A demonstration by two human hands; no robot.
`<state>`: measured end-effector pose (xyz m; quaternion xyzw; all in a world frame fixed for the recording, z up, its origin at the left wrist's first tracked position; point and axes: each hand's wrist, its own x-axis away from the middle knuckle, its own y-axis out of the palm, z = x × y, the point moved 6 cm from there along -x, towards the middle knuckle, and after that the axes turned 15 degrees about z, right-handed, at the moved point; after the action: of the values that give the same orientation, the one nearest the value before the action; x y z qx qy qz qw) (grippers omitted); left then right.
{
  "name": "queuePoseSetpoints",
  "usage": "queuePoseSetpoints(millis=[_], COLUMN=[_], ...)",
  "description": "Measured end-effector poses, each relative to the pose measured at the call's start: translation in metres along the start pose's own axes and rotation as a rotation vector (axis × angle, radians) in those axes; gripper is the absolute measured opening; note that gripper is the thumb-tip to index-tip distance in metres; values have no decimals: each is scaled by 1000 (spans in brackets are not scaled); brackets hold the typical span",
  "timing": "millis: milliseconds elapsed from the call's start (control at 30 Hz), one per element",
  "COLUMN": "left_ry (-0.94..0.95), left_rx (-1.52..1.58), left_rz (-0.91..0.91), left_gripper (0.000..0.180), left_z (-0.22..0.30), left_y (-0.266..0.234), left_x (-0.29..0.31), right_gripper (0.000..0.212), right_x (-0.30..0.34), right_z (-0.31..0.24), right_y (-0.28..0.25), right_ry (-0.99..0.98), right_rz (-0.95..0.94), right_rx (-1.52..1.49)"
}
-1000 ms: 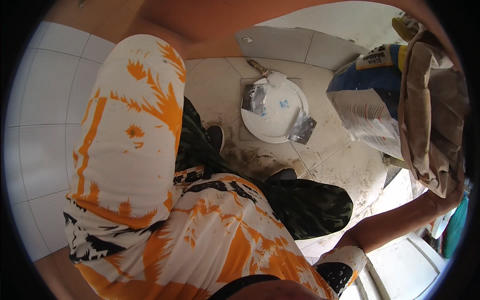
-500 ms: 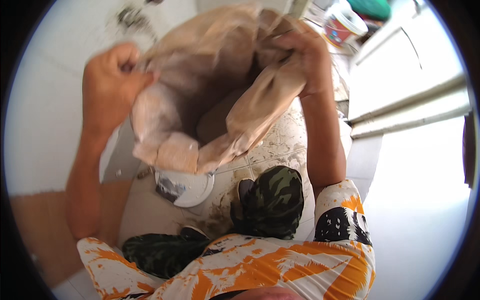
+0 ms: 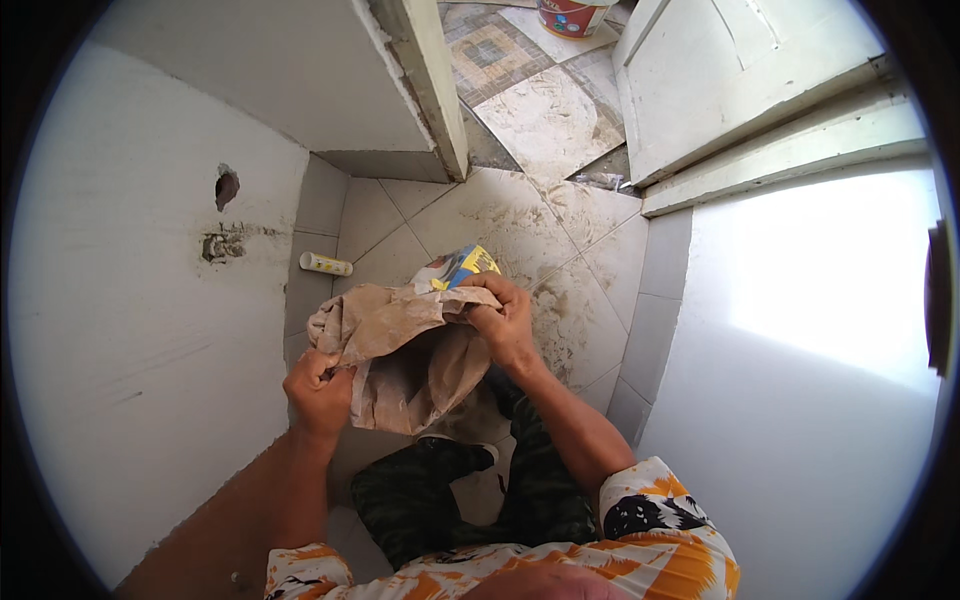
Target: The person scoops white powder from a bag into a bucket using a trowel, then mixes the powder with water using a trowel and a putty knife. The person repeatedly scoops and mixes the contents to form a paste.
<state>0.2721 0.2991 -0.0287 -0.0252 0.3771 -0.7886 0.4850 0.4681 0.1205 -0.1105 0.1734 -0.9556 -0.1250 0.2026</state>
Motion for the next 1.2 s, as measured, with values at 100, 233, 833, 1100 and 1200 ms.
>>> queuePoseSetpoints(millis=[100, 233, 833, 1100, 1200], left_ry=[-77, -132, 46, 117, 232], left_rx=[-23, -9, 262, 368, 280], left_rz=[-58, -179, -173, -147, -124], left_gripper=[17, 14, 9, 18, 18], left_z=[13, 35, 161, 170, 163], left_y=[-5, 3, 273, 350, 379], left_x=[-14, -36, -201, -297, -320], right_gripper=[26, 27, 37, 42, 46], right_x=[12, 20, -167, -256, -283], right_z=[-25, -73, -177, -165, -160], right_y=[1, -6, -131, -109, -104], right_ry=[-37, 21, -114, -139, -110], right_rz=[32, 197, 541, 647, 651], right_rx=[146, 118, 69, -39, -20])
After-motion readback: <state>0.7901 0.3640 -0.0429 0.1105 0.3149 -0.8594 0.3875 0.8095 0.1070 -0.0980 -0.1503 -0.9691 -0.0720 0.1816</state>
